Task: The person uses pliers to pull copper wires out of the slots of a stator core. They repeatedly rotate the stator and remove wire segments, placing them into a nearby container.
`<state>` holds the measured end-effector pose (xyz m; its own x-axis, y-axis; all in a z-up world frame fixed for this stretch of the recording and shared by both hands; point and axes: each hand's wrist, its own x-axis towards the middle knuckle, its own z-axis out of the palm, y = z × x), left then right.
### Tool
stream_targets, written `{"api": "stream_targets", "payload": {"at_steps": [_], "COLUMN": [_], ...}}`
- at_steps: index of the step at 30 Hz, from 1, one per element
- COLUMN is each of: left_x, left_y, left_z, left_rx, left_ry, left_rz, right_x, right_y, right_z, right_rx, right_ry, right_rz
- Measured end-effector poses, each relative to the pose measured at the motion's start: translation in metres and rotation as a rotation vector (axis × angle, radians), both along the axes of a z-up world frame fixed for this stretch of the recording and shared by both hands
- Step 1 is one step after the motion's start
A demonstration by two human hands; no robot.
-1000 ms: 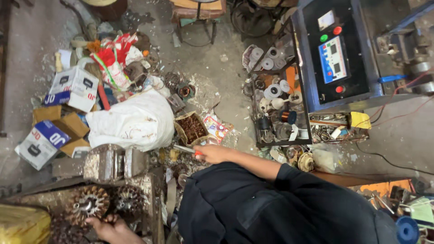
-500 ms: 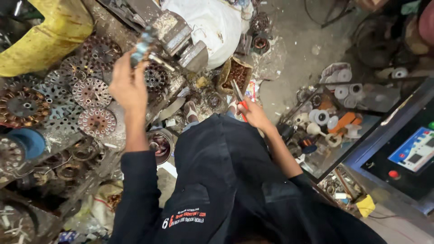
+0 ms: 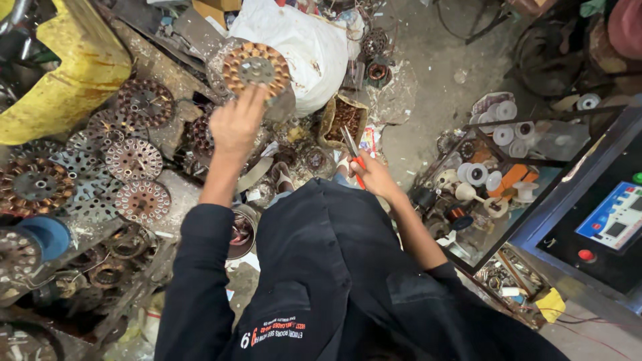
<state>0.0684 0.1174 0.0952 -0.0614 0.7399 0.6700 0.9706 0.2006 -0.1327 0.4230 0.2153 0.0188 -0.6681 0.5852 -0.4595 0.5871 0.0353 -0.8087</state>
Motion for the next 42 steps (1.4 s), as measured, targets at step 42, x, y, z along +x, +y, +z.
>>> {"api": "stream_targets", "payload": {"at_steps": [42], "left_x": [-0.017], "left_y": [0.057], "left_z": [0.018], "left_rx": [0.019], "left_ry": [-1.093], "left_rz": [0.377], "right_x": [-0.124], "right_y": [0.039], "right_z": [0.116], "right_rx": [0.608], "right_ry": [-0.215], "right_rz": [0.474]}}
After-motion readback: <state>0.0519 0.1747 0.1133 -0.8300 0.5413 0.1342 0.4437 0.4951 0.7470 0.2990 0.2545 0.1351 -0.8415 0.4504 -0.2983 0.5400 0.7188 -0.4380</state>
